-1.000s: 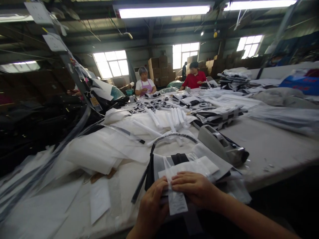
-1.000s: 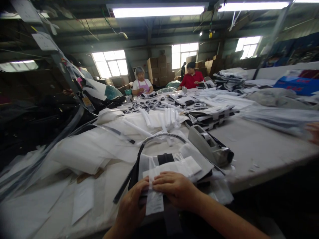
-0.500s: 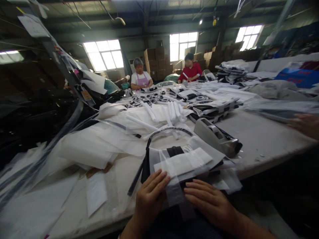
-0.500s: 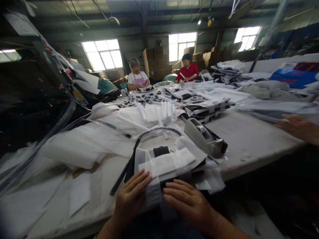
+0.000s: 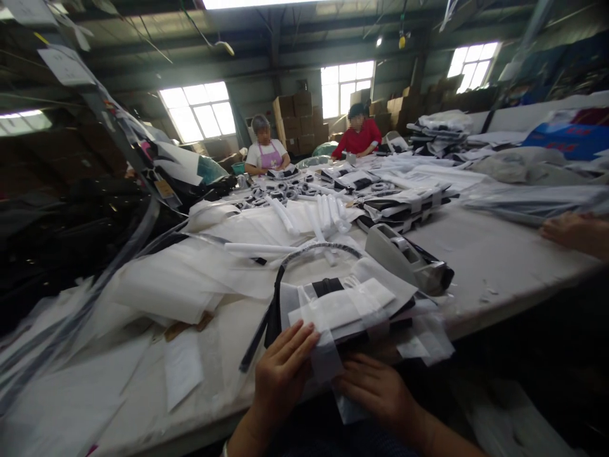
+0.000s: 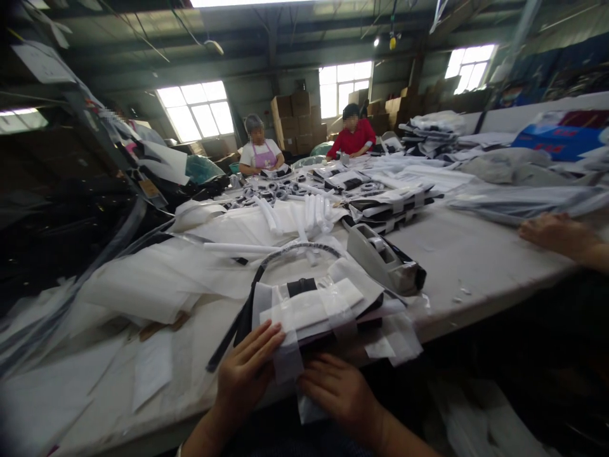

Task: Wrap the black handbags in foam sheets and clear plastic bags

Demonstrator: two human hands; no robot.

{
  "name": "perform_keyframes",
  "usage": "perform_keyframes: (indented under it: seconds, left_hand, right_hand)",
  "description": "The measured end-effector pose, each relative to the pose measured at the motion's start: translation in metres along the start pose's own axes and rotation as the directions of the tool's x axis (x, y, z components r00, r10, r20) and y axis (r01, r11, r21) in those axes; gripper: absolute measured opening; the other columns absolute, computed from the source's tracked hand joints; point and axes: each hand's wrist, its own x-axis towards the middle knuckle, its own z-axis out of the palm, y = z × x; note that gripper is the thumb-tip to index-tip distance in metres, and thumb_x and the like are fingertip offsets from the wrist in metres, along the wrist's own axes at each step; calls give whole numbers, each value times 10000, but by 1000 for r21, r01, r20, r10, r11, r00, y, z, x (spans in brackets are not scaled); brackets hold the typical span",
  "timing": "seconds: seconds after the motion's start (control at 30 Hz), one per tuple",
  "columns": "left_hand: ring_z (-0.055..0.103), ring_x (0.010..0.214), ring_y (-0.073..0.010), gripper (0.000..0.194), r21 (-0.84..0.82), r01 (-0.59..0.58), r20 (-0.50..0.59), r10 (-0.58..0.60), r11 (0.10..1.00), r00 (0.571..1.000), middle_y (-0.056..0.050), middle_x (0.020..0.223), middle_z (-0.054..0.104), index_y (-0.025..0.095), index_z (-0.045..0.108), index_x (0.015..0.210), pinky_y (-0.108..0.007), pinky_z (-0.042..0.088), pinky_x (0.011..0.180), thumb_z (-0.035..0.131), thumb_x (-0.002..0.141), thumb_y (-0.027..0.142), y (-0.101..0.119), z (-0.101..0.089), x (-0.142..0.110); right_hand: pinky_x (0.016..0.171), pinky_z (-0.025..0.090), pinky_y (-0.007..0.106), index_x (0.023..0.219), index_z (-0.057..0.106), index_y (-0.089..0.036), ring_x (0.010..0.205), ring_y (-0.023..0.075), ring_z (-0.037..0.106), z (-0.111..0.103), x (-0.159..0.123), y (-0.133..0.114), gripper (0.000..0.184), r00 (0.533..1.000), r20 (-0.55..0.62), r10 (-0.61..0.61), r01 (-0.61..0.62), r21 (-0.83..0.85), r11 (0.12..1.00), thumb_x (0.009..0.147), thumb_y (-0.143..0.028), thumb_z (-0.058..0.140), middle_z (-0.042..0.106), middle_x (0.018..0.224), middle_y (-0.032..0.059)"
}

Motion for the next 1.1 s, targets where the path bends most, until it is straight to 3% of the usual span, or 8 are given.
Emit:
perform_keyframes:
  seconds: [0.5, 0.63, 0.9, 1.03, 1.1]
  left_hand:
    - [555, 1280, -219, 424, 1, 11, -22, -11, 1000, 1000, -40, 1304, 657, 235, 574, 1335, -358, 544, 1005, 527, 937, 96, -1, 3, -1]
    - [563, 1270, -213, 419, -14, 19, -37, -19, 1000, 999, -38, 1292, 665, 233, 587, 1319, -349, 545, 1005, 533, 932, 84, -1, 3, -1]
    - [572, 1261, -214, 420, -29, 62, -27, -63, 998, 998, -26, 1268, 680, 247, 589, 1316, -361, 551, 996, 527, 936, 81, 3, 3, 4]
    - [593, 1236, -223, 375, 12, 23, -24, -22, 1000, 999, -15, 1247, 693, 239, 614, 1279, -410, 535, 1013, 524, 942, 102, 6, 0, 6]
    - [580, 1250, -240, 364, 55, -11, 14, 10, 998, 1000, -13, 1267, 681, 225, 613, 1277, -487, 443, 1103, 524, 942, 117, 8, -4, 7]
  right_hand:
    - [1049, 473, 305, 1068, 713, -124, 1058, 153, 701, -4, -7, -26, 292, 995, 61, -84, 84, 5, 996, 1024, -166, 427, 776, 1036, 61]
    - [1031, 484, 287, 1008, 724, -130, 999, 149, 724, -9, 2, -31, 302, 996, 18, -91, 91, 9, 996, 1022, -154, 423, 786, 981, 54]
    - [996, 528, 290, 1053, 723, -116, 1002, 160, 725, -32, 24, -33, 286, 990, 106, -93, 91, 25, 996, 1008, -134, 441, 780, 1013, 70]
    - [1038, 504, 299, 1081, 713, -119, 1015, 143, 719, -38, 35, -27, 282, 990, 110, -92, 90, 16, 996, 1007, -122, 441, 775, 1042, 69]
    - [1058, 486, 299, 1075, 713, -124, 1001, 132, 723, -40, 40, -25, 267, 992, 96, -87, 86, 10, 996, 1005, -117, 456, 779, 1031, 58]
